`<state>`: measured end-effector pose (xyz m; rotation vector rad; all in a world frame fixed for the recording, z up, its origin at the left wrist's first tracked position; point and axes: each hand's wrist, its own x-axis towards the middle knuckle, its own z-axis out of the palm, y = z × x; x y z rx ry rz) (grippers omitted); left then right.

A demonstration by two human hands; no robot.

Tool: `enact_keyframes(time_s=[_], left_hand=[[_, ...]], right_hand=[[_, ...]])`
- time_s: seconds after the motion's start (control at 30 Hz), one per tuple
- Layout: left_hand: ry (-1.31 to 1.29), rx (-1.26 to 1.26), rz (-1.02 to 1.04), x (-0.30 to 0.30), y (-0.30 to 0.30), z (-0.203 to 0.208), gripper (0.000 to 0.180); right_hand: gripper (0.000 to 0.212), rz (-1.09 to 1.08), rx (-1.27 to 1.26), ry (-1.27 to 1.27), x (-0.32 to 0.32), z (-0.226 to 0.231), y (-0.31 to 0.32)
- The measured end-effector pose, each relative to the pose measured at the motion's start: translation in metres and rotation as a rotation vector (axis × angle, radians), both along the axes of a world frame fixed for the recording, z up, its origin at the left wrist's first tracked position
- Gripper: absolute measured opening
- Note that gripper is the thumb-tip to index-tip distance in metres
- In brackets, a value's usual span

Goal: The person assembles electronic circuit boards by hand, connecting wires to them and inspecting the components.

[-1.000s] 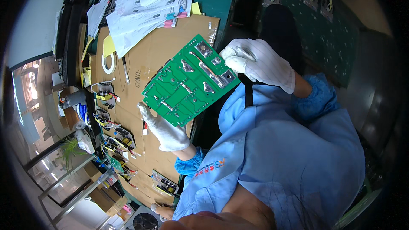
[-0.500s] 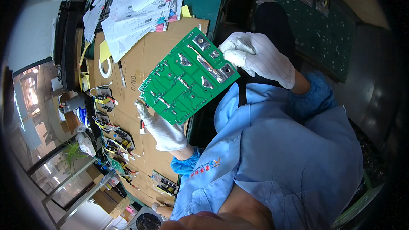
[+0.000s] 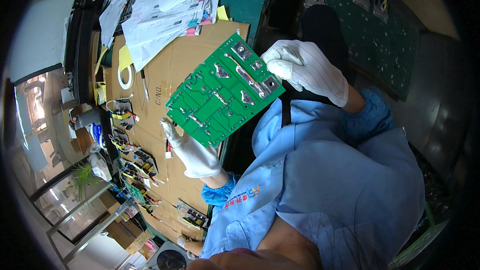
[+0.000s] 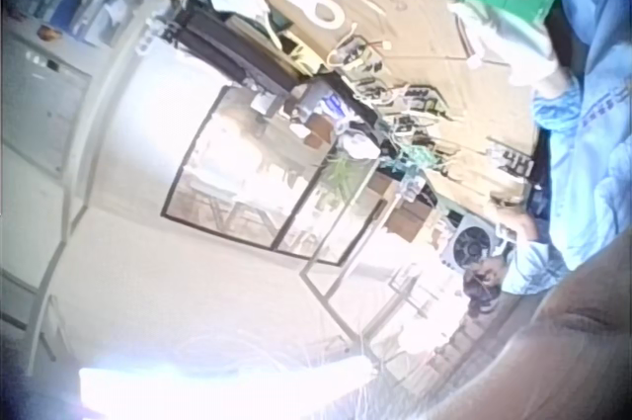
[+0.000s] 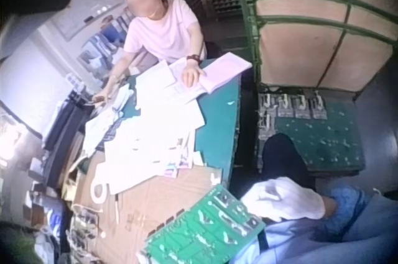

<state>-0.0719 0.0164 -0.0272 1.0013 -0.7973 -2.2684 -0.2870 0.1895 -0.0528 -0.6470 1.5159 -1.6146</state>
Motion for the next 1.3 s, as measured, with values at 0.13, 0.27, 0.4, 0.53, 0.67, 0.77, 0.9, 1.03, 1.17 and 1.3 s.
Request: enact_keyframes(time_s=[0.13, 0.27, 0.4, 0.53, 0.67, 0.77, 0.9, 1.03, 1.17, 1.3], left_hand=[[-0.056, -0.097, 0.025, 0.0, 0.003, 0.001, 0.069], [0.142, -0.059, -0.09, 0.012, -0.002, -0.007, 0.063], [0.087, -0.205, -0.151, 0.013, 0.001, -0.008, 0.06], [-0.024, -0.284, -0.072, 0.013, 0.0, -0.014, 0.06], [0.195, -0.061, -0.125, 0.015, -0.002, -0.009, 0.064], [0.36, 0.044, -0.156, 0.012, -0.001, -0.006, 0.068], [0.073, -0.033, -0.075, 0.008, 0.001, -0.002, 0.07], [0.071, -0.048, -0.082, 0.012, 0.002, -0.004, 0.07], [-0.014, -0.093, -0.073, 0.009, 0.003, -0.004, 0.07], [0.185, 0.072, -0.111, 0.01, 0.0, -0.004, 0.069]], right_hand=[[0.021, 0.012, -0.041, 0.011, 0.0, -0.002, 0.0], [0.021, 0.009, -0.012, -0.001, 0.001, 0.002, -0.001], [0.021, -0.012, -0.003, 0.012, 0.001, 0.0, -0.001], [0.02, -0.003, 0.04, -0.03, 0.002, 0.003, -0.004], [0.021, -0.016, 0.05, -0.059, 0.001, 0.005, -0.004], [0.022, -0.035, 0.03, -0.059, 0.003, 0.003, -0.002], [0.022, -0.023, 0.013, -0.074, 0.001, -0.001, -0.002], [0.022, -0.016, 0.045, -0.063, 0.003, 0.005, 0.001], [0.022, -0.027, 0.0, -0.005, 0.003, 0.004, 0.002], [0.022, -0.037, -0.017, 0.018, 0.002, 0.001, 0.002]])
